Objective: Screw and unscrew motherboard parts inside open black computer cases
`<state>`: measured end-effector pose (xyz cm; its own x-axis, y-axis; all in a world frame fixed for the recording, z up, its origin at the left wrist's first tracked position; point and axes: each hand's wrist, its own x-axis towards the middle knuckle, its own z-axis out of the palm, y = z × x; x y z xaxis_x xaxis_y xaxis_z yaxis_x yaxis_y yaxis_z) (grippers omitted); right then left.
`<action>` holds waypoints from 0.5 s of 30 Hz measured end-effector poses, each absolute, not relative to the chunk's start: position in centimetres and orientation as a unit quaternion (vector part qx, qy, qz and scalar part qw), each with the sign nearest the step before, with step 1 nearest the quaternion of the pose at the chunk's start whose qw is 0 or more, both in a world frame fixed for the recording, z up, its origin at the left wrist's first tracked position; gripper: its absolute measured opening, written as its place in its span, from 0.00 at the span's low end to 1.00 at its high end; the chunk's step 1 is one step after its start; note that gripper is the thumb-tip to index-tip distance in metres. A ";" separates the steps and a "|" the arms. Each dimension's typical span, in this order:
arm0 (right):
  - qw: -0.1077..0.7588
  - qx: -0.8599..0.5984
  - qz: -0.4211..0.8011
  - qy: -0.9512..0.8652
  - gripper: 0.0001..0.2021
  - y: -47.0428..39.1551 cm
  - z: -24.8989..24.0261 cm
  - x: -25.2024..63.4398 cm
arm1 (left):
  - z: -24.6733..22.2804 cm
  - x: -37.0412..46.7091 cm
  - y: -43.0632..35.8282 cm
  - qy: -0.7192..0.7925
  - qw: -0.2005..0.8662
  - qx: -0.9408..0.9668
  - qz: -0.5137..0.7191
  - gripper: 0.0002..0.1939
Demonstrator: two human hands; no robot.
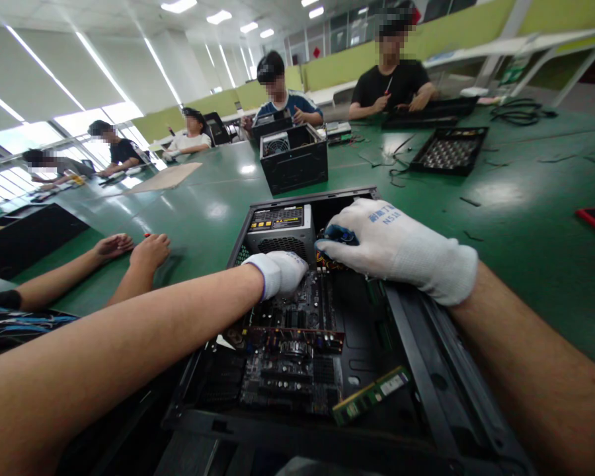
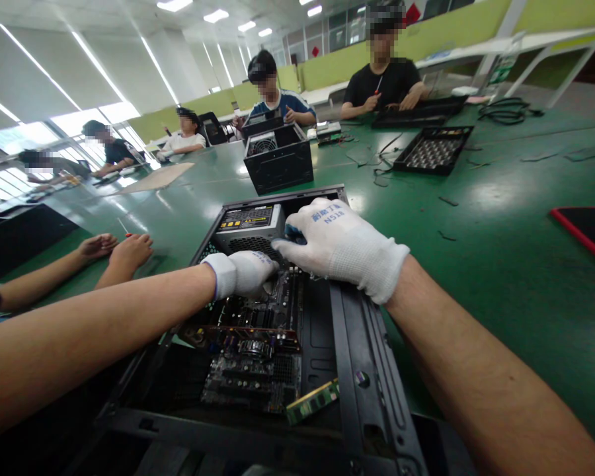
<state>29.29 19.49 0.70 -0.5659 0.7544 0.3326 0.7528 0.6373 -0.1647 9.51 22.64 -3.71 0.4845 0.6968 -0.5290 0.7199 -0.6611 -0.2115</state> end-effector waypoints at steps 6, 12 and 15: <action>0.182 -0.424 -0.008 -0.887 0.22 19.4 0.8 29.3 | -3.7 9.7 22.7 0.411 0.021 0.859 -0.305 0.29; 0.180 -0.425 -0.015 -0.887 0.22 19.4 0.7 29.2 | -4.1 9.6 22.9 0.415 0.025 0.865 -0.282 0.31; 0.178 -0.423 -0.014 -0.888 0.22 19.4 0.7 29.2 | -3.8 9.7 22.7 0.414 0.019 0.861 -0.296 0.29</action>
<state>29.23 19.40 0.75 -0.5787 0.7465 0.3285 0.7563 0.6419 -0.1262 9.70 22.72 -3.84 0.4819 0.7007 -0.5261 0.7234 -0.6570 -0.2125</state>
